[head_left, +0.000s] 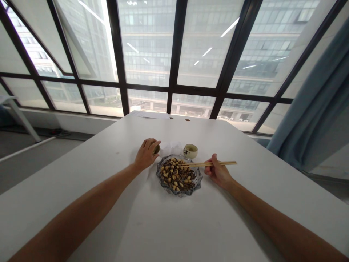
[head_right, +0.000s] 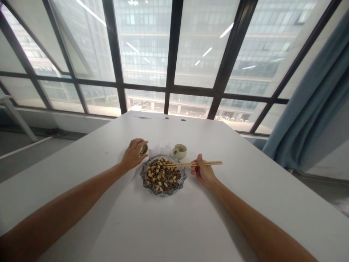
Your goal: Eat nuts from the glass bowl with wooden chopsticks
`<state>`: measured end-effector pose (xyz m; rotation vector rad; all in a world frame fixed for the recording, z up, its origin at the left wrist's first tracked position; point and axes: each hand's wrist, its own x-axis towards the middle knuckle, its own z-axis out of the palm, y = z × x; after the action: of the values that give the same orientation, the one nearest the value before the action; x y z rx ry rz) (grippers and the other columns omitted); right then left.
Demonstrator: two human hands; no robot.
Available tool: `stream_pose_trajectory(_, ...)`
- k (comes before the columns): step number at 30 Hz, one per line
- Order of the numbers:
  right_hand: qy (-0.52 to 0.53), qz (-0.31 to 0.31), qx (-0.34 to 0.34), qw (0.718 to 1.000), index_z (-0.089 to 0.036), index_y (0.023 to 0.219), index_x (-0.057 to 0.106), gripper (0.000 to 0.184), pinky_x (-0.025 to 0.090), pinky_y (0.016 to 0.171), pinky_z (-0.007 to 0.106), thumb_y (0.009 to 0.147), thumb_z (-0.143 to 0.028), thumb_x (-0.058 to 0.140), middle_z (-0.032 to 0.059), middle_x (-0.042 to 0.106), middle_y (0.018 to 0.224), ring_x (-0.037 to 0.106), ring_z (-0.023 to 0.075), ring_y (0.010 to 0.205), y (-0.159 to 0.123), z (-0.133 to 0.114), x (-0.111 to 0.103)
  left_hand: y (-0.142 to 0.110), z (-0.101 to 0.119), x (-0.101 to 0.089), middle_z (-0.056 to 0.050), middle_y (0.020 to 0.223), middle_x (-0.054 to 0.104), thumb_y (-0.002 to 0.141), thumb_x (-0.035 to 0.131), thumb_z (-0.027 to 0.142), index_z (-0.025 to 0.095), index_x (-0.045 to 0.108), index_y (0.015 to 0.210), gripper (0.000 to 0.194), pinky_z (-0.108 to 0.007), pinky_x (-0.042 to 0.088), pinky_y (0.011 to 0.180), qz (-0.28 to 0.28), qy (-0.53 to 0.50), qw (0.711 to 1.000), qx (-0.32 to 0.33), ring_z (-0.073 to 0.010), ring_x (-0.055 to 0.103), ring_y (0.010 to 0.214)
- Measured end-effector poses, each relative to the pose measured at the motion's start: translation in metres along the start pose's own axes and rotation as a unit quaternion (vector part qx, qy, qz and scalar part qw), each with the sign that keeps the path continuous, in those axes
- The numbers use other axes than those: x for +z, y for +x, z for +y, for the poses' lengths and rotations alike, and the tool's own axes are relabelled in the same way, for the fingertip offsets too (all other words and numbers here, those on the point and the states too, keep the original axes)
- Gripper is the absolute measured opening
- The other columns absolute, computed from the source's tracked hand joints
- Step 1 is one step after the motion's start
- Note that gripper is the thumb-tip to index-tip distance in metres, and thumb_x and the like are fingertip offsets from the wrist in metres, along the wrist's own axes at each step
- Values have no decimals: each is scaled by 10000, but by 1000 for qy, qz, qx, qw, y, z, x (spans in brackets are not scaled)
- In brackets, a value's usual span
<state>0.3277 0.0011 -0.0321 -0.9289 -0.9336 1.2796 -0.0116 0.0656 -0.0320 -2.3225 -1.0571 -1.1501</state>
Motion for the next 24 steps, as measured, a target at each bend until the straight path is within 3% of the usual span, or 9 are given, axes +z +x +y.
stream_pose_trajectory(5, 8, 0, 7, 1000, -148, 596, 645, 645, 373, 351, 206, 523, -767, 812, -15, 528, 390, 440, 79, 323, -3, 2, 5, 0, 0, 0, -125, 1255, 520, 781, 750, 217, 230, 468, 1353, 638, -497, 474, 1046, 6, -2, 1000, -5, -307, 486, 1186)
stream_pose_trajectory(17, -5, 0, 35, 999, -154, 609, 628, 645, 381, 335, 191, 504, -758, 827, -17, 540, 399, 473, 86, 331, -4, 2, 6, -2, 0, 2, -121, 1228, 560, 710, 789, 254, 207, 522, 1267, 620, -479, 486, 1015, -21, -1, 995, -95, -313, 531, 1156)
stream_pose_trajectory(24, -4, 10, 0, 1000, -160, 624, 623, 639, 384, 331, 203, 568, -776, 784, -12, 545, 404, 457, 87, 318, -2, 5, 5, -4, -3, 6, -100, 1195, 598, 728, 782, 346, 228, 529, 1226, 571, -449, 513, 990, -11, -22, 988, -155, -297, 576, 1132)
